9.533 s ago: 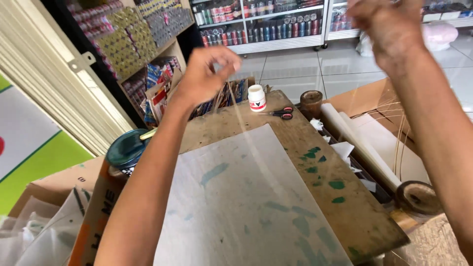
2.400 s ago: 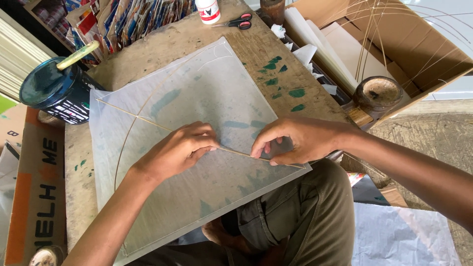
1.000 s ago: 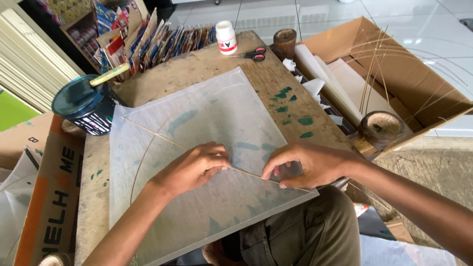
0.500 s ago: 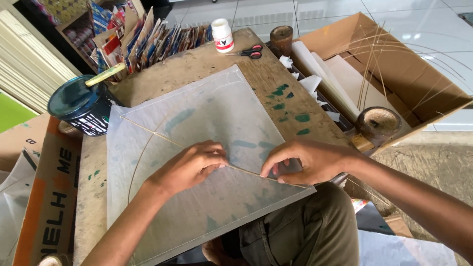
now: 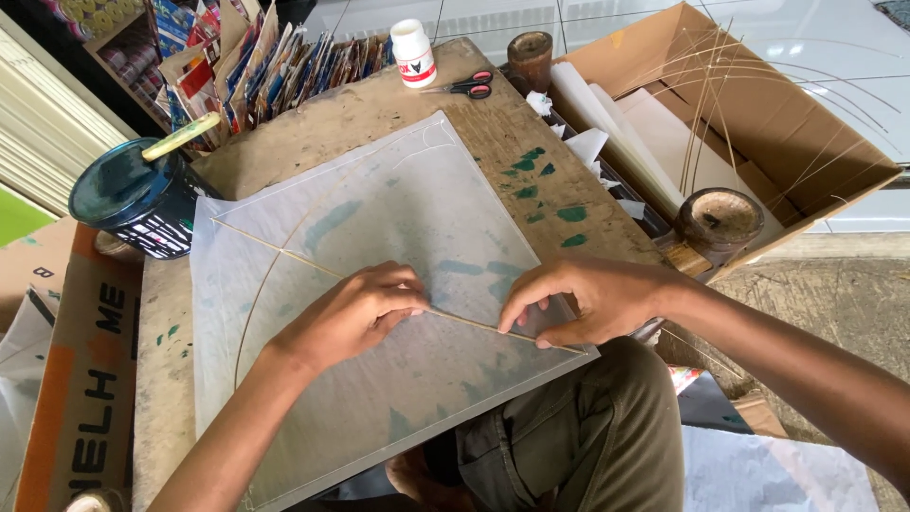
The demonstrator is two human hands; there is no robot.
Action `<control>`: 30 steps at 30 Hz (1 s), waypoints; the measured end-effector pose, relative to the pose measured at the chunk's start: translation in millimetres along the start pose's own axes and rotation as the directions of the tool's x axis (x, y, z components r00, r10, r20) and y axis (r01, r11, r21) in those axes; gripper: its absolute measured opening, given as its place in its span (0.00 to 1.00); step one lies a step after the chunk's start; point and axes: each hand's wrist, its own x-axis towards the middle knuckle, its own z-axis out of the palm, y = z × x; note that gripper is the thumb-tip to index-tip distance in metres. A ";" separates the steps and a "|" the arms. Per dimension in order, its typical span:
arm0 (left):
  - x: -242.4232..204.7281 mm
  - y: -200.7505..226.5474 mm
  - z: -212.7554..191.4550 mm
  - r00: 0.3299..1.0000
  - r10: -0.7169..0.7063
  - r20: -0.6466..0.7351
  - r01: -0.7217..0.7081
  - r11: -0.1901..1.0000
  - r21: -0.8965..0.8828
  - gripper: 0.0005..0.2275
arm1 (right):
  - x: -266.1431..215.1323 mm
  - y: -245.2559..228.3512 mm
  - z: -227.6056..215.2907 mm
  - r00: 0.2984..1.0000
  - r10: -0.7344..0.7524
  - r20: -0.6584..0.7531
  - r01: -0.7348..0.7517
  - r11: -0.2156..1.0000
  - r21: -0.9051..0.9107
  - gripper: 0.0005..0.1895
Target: Gluing and folding the edges of a paper kite around a bamboo frame
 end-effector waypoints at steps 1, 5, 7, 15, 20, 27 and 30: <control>0.0 -0.1 0.4 1.000 0.000 0.000 0.000 1.000 0.001 0.07 | -0.2 0.5 0.1 1.000 -0.001 -0.001 0.001 1.000 0.000 0.20; -0.5 1.3 0.6 1.000 -0.008 -0.007 0.008 1.000 0.012 0.07 | -1.7 5.3 1.6 0.999 -0.037 -0.004 0.037 0.999 -0.001 0.19; -0.3 3.4 -0.3 1.000 -0.009 -0.008 0.009 1.000 0.015 0.07 | -2.3 4.4 0.7 0.998 -0.055 -0.011 0.055 0.998 -0.005 0.19; 0.2 5.2 -1.4 1.000 -0.016 -0.001 0.016 1.000 0.023 0.07 | -6.0 -1.3 -0.5 0.986 -0.135 -0.097 0.127 0.988 -0.088 0.16; 0.3 2.9 0.0 1.000 -0.001 0.000 0.001 1.000 0.011 0.08 | -8.1 -0.3 -0.2 0.985 -0.102 -0.138 0.089 0.991 -0.099 0.19; -1.5 -0.1 2.4 1.000 0.015 -0.019 -0.015 1.000 -0.001 0.09 | -7.4 1.9 1.5 0.992 -0.066 -0.109 0.059 0.996 -0.074 0.19; -0.1 6.9 -2.9 1.000 0.013 -0.028 -0.013 1.000 -0.025 0.09 | -7.3 2.2 0.0 0.988 -0.113 -0.105 0.096 0.983 -0.155 0.18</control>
